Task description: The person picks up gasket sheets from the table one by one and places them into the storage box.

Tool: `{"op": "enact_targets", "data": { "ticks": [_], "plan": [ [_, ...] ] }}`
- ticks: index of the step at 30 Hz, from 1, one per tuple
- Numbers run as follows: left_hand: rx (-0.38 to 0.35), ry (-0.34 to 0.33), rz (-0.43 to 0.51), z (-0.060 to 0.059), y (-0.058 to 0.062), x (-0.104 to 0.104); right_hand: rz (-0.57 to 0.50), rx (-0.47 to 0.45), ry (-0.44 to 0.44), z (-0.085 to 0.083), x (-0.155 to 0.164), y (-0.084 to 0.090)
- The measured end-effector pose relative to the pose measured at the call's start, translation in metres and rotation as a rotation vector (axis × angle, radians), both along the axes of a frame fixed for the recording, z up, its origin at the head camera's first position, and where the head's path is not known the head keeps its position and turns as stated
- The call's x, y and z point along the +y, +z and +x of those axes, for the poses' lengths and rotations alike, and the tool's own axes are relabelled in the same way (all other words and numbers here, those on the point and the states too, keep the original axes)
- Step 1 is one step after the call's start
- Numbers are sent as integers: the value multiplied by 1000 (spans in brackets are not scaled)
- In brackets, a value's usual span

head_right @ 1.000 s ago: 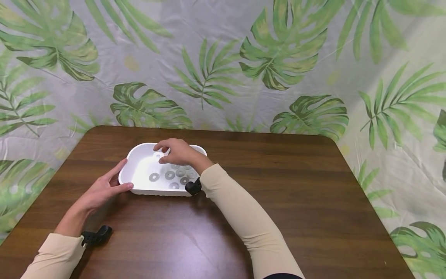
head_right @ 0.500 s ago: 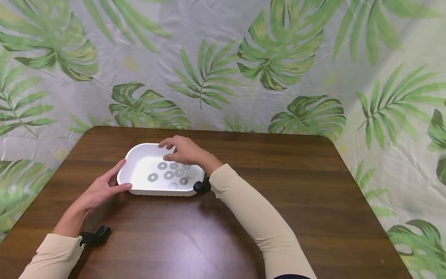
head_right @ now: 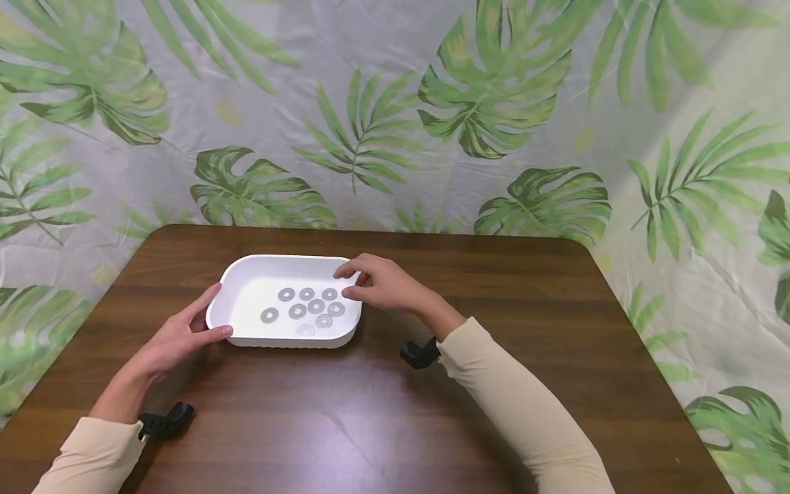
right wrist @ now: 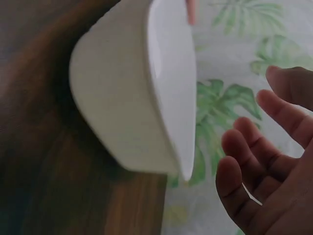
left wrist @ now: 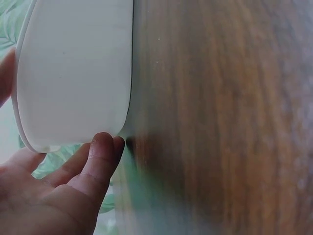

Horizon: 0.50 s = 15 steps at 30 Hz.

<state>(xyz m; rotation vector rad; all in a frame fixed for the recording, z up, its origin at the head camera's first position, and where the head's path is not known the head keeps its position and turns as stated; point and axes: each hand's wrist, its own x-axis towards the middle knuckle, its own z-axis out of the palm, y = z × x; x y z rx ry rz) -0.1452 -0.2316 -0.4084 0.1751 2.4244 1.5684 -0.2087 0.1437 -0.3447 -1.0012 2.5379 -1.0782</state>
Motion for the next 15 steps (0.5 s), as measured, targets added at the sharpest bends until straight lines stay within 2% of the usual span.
{"op": "enact_targets", "data": {
  "ticks": [3,8,15],
  "plan": [
    [1,-1,12,1,-1,2,-50,-56,-33,12,27,-7],
    [13,6,-1,2,-1,2,-39,-75,-100,27,65,-18],
    [26,17,-21,3,0,3,-34,-110,-131,33,86,-29]
  ]
}}
